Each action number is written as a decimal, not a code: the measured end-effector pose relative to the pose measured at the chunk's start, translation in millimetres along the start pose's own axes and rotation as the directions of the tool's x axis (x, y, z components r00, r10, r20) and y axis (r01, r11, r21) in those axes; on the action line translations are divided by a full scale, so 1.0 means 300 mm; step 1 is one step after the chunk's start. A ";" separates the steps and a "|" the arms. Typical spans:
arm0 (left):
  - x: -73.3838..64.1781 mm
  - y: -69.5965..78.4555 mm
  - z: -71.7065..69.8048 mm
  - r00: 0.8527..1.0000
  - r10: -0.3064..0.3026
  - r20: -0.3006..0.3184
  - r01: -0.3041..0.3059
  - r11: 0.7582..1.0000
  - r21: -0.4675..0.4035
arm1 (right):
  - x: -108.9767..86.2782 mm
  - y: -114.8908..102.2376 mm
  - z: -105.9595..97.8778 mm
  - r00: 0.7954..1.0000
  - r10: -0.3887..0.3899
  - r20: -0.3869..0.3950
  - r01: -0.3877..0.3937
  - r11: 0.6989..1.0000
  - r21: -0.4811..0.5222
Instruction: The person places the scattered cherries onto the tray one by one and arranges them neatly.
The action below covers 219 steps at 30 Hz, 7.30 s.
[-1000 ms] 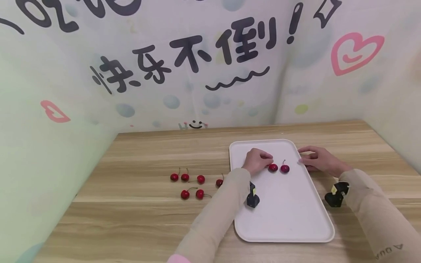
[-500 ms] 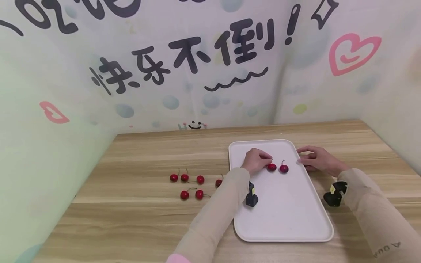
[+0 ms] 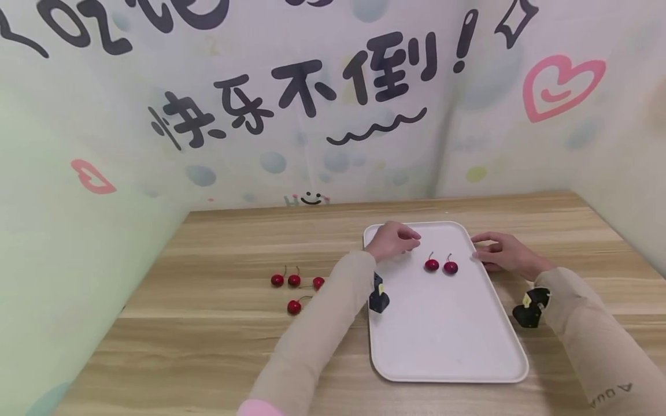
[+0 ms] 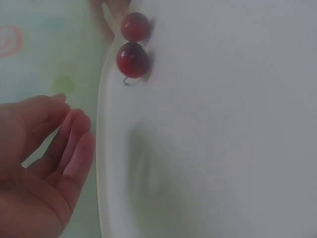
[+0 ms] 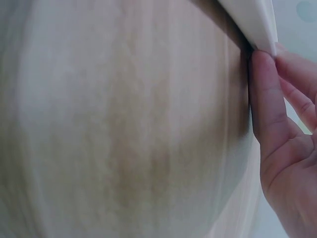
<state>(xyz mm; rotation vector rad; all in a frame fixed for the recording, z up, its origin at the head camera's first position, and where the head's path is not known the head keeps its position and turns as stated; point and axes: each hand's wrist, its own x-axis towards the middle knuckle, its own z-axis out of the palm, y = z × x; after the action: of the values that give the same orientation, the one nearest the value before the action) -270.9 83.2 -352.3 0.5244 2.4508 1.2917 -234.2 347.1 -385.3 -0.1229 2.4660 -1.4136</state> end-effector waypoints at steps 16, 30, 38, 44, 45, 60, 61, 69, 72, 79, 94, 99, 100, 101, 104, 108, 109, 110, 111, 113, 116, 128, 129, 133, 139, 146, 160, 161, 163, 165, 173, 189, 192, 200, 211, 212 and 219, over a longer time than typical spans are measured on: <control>-0.148 -0.028 -0.239 0.979 0.134 0.154 -0.151 0.983 0.108 | -0.006 0.018 -0.018 1.000 0.011 -0.012 -0.011 1.000 -0.026; -0.339 -0.182 -0.310 0.988 0.025 0.156 -0.050 0.986 0.161 | -0.001 0.018 -0.006 1.000 0.001 -0.004 -0.001 1.000 -0.012; -0.378 -0.283 -0.356 0.998 0.012 0.065 -0.023 0.983 0.180 | 0.001 0.012 -0.001 1.000 0.007 -0.004 -0.008 0.999 -0.041; -0.404 -0.321 -0.378 0.998 -0.004 0.066 -0.005 0.992 0.128 | 0.005 0.002 0.005 1.000 0.010 0.000 -0.010 0.999 -0.034; -0.407 -0.323 -0.379 0.997 -0.007 0.072 -0.002 0.992 0.127 | 0.006 0.000 0.006 1.000 0.006 0.000 -0.006 0.999 -0.031; -0.419 -0.365 -0.384 0.989 -0.017 0.144 0.002 0.994 0.108 | 0.008 0.002 0.003 1.000 -0.003 -0.002 0.003 0.999 -0.032; -0.420 -0.368 -0.381 0.990 -0.020 0.136 0.004 0.994 0.112 | 0.007 0.002 0.003 1.000 -0.004 0.000 0.004 0.999 -0.033; -0.424 -0.371 -0.348 0.998 -0.024 0.051 0.015 0.986 0.165 | 0.002 0.003 0.003 1.000 0.003 0.005 -0.003 1.000 -0.014; -0.422 -0.370 -0.340 0.999 -0.035 0.037 0.028 0.986 0.167 | 0.001 0.005 0.003 1.000 0.006 0.005 -0.006 1.000 -0.012; -0.415 -0.379 -0.335 0.998 -0.002 0.068 -0.012 0.979 0.203 | 0.000 0.002 0.005 1.000 0.012 -0.003 -0.012 1.000 0.015; -0.420 -0.382 -0.364 0.991 -0.012 0.135 -0.010 0.988 0.156 | -0.004 -0.001 0.007 1.000 0.010 -0.009 -0.010 1.000 0.005; -0.425 -0.377 -0.364 0.993 -0.071 0.092 0.060 0.992 0.113 | -0.004 0.000 0.004 1.000 0.010 -0.012 -0.010 1.000 0.004; -0.424 -0.378 -0.364 0.993 -0.078 0.087 0.068 0.992 0.108 | -0.004 0.000 0.003 1.000 0.012 -0.012 -0.012 1.000 0.001; -0.424 -0.378 -0.363 0.993 -0.087 0.082 0.078 0.991 0.106 | -0.004 0.001 0.003 1.000 0.011 -0.009 -0.011 1.000 0.007; -0.424 -0.379 -0.363 0.993 -0.091 0.079 0.083 0.992 0.095 | -0.002 0.003 0.003 1.000 0.011 -0.006 -0.011 1.000 0.017; -0.427 -0.381 -0.368 0.994 -0.078 0.073 0.072 0.994 0.085 | 0.001 0.007 0.008 1.000 0.012 -0.006 -0.012 1.000 0.018; -0.428 -0.382 -0.370 0.995 -0.073 0.070 0.067 0.994 0.086 | 0.002 0.007 0.009 1.000 0.014 -0.005 -0.013 1.000 0.015; -0.430 -0.382 -0.371 0.995 -0.070 0.064 0.065 0.994 0.085 | 0.003 0.008 0.010 1.000 0.016 -0.005 -0.016 1.000 0.009; -0.431 -0.383 -0.373 0.996 -0.068 0.059 0.063 0.995 0.083 | 0.004 0.008 0.012 1.000 0.018 -0.003 -0.018 1.000 0.009; -0.432 -0.384 -0.376 0.997 -0.068 0.048 0.064 0.995 0.076 | 0.006 0.009 0.014 1.000 0.020 -0.004 -0.020 1.000 0.005; -0.429 -0.382 -0.376 0.996 -0.079 0.035 0.077 0.995 0.065 | 0.006 0.009 0.014 1.000 0.023 -0.007 -0.023 1.000 0.004; -0.423 -0.375 -0.365 0.998 -0.060 -0.014 0.061 0.992 0.106 | 0.003 0.007 0.002 1.000 0.002 0.000 -0.002 1.000 -0.006; -0.424 -0.374 -0.365 0.998 -0.061 -0.018 0.063 0.993 0.100 | 0.003 0.007 0.002 1.000 0.002 0.000 -0.002 1.000 -0.005; -0.427 -0.372 -0.365 0.998 -0.058 -0.024 0.060 0.994 0.091 | 0.001 0.003 0.004 1.000 0.003 -0.001 -0.003 1.000 -0.017; -0.424 -0.382 -0.367 0.999 -0.032 0.014 0.032 0.999 0.026 | 0.001 0.002 0.006 1.000 -0.001 0.001 0.001 1.000 0.028; -0.417 -0.386 -0.364 0.999 0.001 0.036 -0.002 1.000 0.018 | 0.000 0.001 0.004 1.000 0.004 0.003 -0.004 1.000 0.028; -0.410 -0.335 -0.347 1.000 -0.010 -0.009 0.010 1.000 0.007 | 0.000 -0.003 0.004 1.000 0.011 -0.003 -0.011 1.000 -0.023; -0.407 -0.330 -0.346 1.000 -0.004 -0.014 0.004 1.000 0.007 | -0.001 -0.003 0.004 1.000 0.012 -0.002 -0.012 1.000 -0.020; -0.401 -0.323 -0.341 1.000 0.004 -0.017 -0.004 1.000 0.001 | -0.002 -0.002 0.004 1.000 0.014 -0.002 -0.014 1.000 -0.016; -0.396 -0.314 -0.336 1.000 0.005 -0.019 -0.005 1.000 0.009 | -0.003 -0.001 0.004 1.000 0.016 -0.003 -0.016 1.000 -0.007; -0.379 -0.284 -0.321 0.999 0.040 0.025 -0.042 0.997 0.062 | -0.004 -0.002 0.004 1.000 0.002 -0.008 -0.002 1.000 -0.017; -0.353 -0.235 -0.303 0.995 0.030 0.099 -0.036 0.998 0.056 | 0.001 0.003 0.007 1.000 -0.013 0.002 0.013 0.999 0.033; -0.343 -0.221 -0.298 0.993 0.037 0.110 -0.041 0.999 0.034 | 0.000 0.001 0.006 1.000 -0.006 -0.002 0.006 1.000 0.016; -0.313 -0.174 -0.281 0.997 0.052 0.065 -0.056 0.996 0.066 | -0.005 -0.008 0.008 1.000 0.010 -0.005 -0.010 1.000 -0.016; -0.257 -0.118 -0.234 0.994 0.090 0.068 -0.089 0.996 -0.014 | -0.003 -0.003 0.012 1.000 0.012 -0.010 -0.012 1.000 -0.010; -0.248 -0.114 -0.229 0.993 0.093 0.072 -0.092 0.996 -0.014 | -0.003 -0.002 0.012 1.000 0.008 -0.011 -0.008 1.000 -0.013; -0.192 -0.079 -0.182 0.990 0.111 0.084 -0.115 0.992 0.045 | 0.002 0.000 0.007 1.000 0.003 -0.006 -0.003 1.000 -0.002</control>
<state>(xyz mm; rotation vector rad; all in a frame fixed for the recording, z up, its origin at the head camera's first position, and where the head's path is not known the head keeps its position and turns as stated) -248.3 5.2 -336.2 0.7240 2.4215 1.2290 -234.0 345.2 -386.6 -0.1151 2.4706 -1.4126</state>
